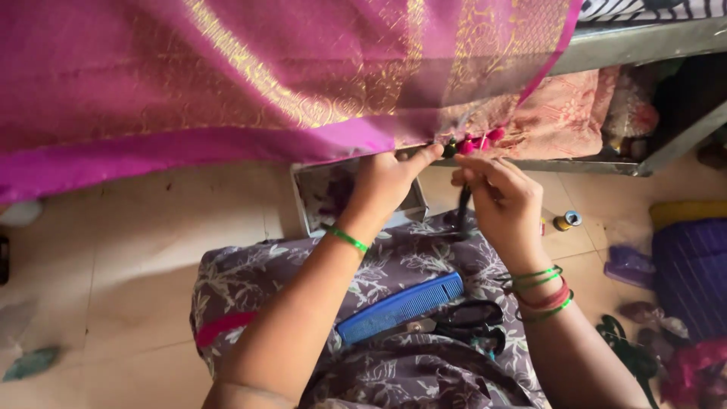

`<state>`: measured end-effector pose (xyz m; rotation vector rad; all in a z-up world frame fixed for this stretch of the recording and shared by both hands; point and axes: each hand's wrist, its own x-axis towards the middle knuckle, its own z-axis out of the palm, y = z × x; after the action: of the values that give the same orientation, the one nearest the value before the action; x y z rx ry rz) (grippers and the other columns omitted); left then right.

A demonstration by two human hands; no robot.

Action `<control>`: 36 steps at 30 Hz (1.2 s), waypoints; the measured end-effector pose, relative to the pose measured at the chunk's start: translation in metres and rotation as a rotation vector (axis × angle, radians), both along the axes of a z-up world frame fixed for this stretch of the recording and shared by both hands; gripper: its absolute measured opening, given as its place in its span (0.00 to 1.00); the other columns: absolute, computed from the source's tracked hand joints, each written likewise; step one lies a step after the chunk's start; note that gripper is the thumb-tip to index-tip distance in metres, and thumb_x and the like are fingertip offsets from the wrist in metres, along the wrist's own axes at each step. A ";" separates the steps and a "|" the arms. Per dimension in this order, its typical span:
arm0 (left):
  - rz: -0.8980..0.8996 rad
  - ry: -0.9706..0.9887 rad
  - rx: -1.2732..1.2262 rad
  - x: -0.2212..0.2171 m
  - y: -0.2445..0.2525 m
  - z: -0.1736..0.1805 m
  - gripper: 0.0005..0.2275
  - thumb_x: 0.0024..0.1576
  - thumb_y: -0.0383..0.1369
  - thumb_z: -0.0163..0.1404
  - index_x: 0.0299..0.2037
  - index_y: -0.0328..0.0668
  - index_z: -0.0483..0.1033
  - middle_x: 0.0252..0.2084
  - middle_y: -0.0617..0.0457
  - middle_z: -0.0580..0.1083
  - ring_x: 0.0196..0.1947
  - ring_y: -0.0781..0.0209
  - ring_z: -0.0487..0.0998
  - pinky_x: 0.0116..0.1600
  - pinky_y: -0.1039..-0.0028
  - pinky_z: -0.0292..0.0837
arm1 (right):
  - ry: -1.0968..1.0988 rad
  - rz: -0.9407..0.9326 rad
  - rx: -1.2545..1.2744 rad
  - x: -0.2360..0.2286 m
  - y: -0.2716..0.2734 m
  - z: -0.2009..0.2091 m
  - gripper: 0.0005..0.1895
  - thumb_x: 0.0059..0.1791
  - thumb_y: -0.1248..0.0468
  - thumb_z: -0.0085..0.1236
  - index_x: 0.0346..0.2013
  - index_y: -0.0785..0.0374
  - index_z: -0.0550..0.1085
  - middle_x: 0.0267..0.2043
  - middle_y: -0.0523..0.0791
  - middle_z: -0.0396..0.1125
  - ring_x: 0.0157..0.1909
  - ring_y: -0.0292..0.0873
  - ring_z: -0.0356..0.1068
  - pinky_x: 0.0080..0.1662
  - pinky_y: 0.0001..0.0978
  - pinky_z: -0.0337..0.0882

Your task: A person sits on the floor and attaches decorative pink and green tassels to the border of a purple sari using thread and a comb.

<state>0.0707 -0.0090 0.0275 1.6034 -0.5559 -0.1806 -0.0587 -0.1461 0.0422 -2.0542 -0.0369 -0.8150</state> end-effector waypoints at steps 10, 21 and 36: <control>0.002 0.194 -0.260 -0.014 0.000 -0.006 0.14 0.53 0.36 0.63 0.44 0.34 0.83 0.39 0.57 0.82 0.39 0.70 0.78 0.48 0.75 0.73 | 0.002 -0.106 -0.081 0.007 0.017 0.006 0.06 0.55 0.73 0.60 0.47 0.70 0.78 0.39 0.47 0.72 0.39 0.34 0.73 0.36 0.23 0.72; -0.340 -0.159 -0.044 -0.004 0.027 -0.066 0.20 0.60 0.41 0.59 0.56 0.34 0.78 0.51 0.47 0.80 0.48 0.64 0.78 0.53 0.72 0.75 | 0.115 -0.065 -0.051 -0.001 0.014 -0.013 0.16 0.51 0.72 0.62 0.53 0.71 0.71 0.39 0.44 0.75 0.42 0.37 0.77 0.47 0.28 0.76; -0.382 -0.780 0.490 -0.010 0.069 -0.120 0.12 0.63 0.37 0.52 0.32 0.36 0.76 0.28 0.43 0.73 0.30 0.44 0.75 0.38 0.56 0.67 | -0.292 -0.006 0.737 -0.025 -0.098 -0.003 0.05 0.69 0.66 0.49 0.52 0.63 0.63 0.37 0.49 0.65 0.36 0.46 0.72 0.36 0.35 0.75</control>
<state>0.0605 0.0598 -0.0928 2.0155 -1.5155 0.0444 -0.0840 -0.2446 0.0391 -1.2387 0.0954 -0.9512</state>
